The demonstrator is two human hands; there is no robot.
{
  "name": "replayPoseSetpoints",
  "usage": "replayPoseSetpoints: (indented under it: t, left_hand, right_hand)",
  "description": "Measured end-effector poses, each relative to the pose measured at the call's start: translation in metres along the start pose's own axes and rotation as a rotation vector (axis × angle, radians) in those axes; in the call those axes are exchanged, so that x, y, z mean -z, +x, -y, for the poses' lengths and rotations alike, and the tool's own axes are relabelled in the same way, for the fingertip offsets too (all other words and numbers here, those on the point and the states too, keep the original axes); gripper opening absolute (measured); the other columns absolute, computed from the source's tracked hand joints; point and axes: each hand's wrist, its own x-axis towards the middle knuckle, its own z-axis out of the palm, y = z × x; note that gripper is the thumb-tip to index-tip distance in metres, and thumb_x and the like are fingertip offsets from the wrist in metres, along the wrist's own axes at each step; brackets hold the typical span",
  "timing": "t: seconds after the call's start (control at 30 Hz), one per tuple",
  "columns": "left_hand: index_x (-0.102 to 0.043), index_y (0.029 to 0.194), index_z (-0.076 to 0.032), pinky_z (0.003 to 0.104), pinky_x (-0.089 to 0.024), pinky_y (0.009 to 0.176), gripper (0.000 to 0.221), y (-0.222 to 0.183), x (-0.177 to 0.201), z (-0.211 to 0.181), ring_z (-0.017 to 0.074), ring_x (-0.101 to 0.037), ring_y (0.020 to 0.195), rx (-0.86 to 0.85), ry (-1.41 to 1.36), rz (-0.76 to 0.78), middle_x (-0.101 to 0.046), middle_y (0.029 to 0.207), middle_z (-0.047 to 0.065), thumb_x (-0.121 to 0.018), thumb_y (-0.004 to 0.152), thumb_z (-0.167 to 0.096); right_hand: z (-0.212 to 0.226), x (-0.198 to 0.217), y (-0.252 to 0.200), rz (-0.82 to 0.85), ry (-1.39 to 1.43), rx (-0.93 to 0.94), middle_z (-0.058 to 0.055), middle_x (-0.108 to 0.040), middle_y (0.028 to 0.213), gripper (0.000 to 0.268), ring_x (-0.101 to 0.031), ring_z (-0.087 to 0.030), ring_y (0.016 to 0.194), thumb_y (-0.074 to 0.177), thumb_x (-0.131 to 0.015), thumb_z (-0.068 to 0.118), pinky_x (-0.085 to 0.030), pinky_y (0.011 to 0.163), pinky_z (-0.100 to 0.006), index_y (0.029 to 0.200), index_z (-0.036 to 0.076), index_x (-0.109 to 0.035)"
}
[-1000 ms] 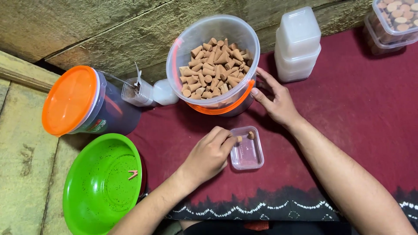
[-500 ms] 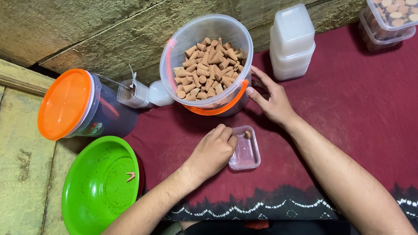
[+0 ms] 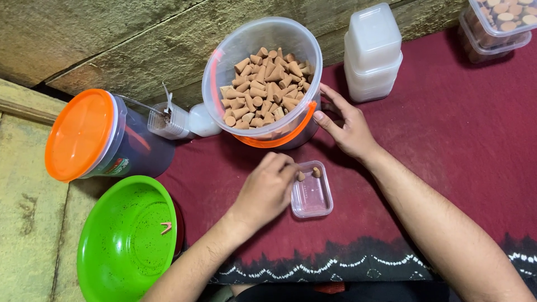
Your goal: Picking up incense cones from a large bowl and placing them into a small plastic container.
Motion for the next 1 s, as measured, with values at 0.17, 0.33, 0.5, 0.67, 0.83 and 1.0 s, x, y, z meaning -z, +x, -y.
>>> replayPoseSetpoints:
  t: [0.17, 0.33, 0.5, 0.67, 0.83, 1.0]
  left_hand:
    - [-0.079, 0.097, -0.011, 0.036, -0.06, 0.08, 0.011, 0.007, 0.008, 0.014, 0.0265, -0.074, 0.084, 0.159, -0.229, -0.297, -0.076, 0.087, 0.003, -0.075, 0.087, -0.008]
    - [-0.078, 0.084, -0.013, 0.036, -0.059, 0.073, 0.004, -0.01, 0.0, 0.048, 0.0252, -0.073, 0.07, 0.141, -0.292, -0.569, -0.076, 0.076, 0.002, -0.078, 0.088, -0.013]
    - [-0.061, 0.1, -0.007, 0.029, -0.048, 0.079, 0.039, -0.001, -0.007, 0.09, 0.0158, -0.054, 0.085, 0.521, -0.659, -1.041, -0.059, 0.09, 0.007, -0.052, 0.103, -0.044]
    - [-0.036, 0.152, -0.002, 0.048, -0.02, 0.124, 0.079, 0.024, -0.032, 0.085, 0.0344, -0.031, 0.144, 0.425, -0.979, -1.029, -0.038, 0.153, 0.023, -0.053, 0.103, -0.062]
    - [-0.032, 0.162, -0.013, 0.047, -0.022, 0.128, 0.069, 0.052, 0.003, 0.055, 0.0267, -0.028, 0.152, 0.465, -1.304, -0.998, -0.031, 0.167, 0.009, -0.059, 0.104, -0.039]
    - [-0.023, 0.164, -0.006, 0.047, -0.032, 0.122, 0.089, 0.044, 0.006, 0.05, 0.0287, -0.035, 0.144, 0.457, -1.346, -0.92, -0.035, 0.161, 0.019, -0.067, 0.091, -0.034]
  right_hand:
    - [0.0, 0.001, 0.0, 0.002, 0.001, -0.002, -0.021, -0.053, 0.15, 0.062, -0.059, -0.038, 0.128, 0.1, -0.066, 0.034, -0.059, 0.09, -0.046, 0.155, 0.013, -0.045]
    - [0.0, 0.002, -0.001, -0.008, 0.01, 0.007, -0.024, -0.053, 0.149, 0.061, -0.058, -0.041, 0.129, 0.101, -0.066, 0.033, -0.058, 0.091, -0.049, 0.154, 0.011, -0.046]
    - [-0.007, 0.003, 0.001, -0.005, 0.029, -0.006, -0.025, -0.052, 0.15, 0.063, -0.057, -0.043, 0.129, 0.1, -0.064, 0.035, -0.056, 0.092, -0.054, 0.155, 0.01, -0.046]
    - [-0.008, 0.006, -0.001, 0.068, 0.012, 0.03, -0.028, -0.047, 0.152, 0.067, -0.053, -0.04, 0.131, 0.102, -0.056, 0.036, -0.054, 0.094, -0.055, 0.16, 0.01, -0.035]
    - [-0.007, 0.003, -0.006, 0.125, 0.028, 0.092, -0.021, -0.028, 0.167, 0.075, -0.041, -0.04, 0.141, 0.101, -0.053, 0.041, -0.049, 0.098, -0.058, 0.164, 0.011, -0.024]
    - [-0.02, 0.008, -0.009, 0.19, 0.111, 0.171, -0.018, -0.044, 0.157, 0.071, -0.053, -0.034, 0.129, 0.095, -0.054, 0.037, -0.054, 0.092, -0.06, 0.154, 0.001, -0.041]
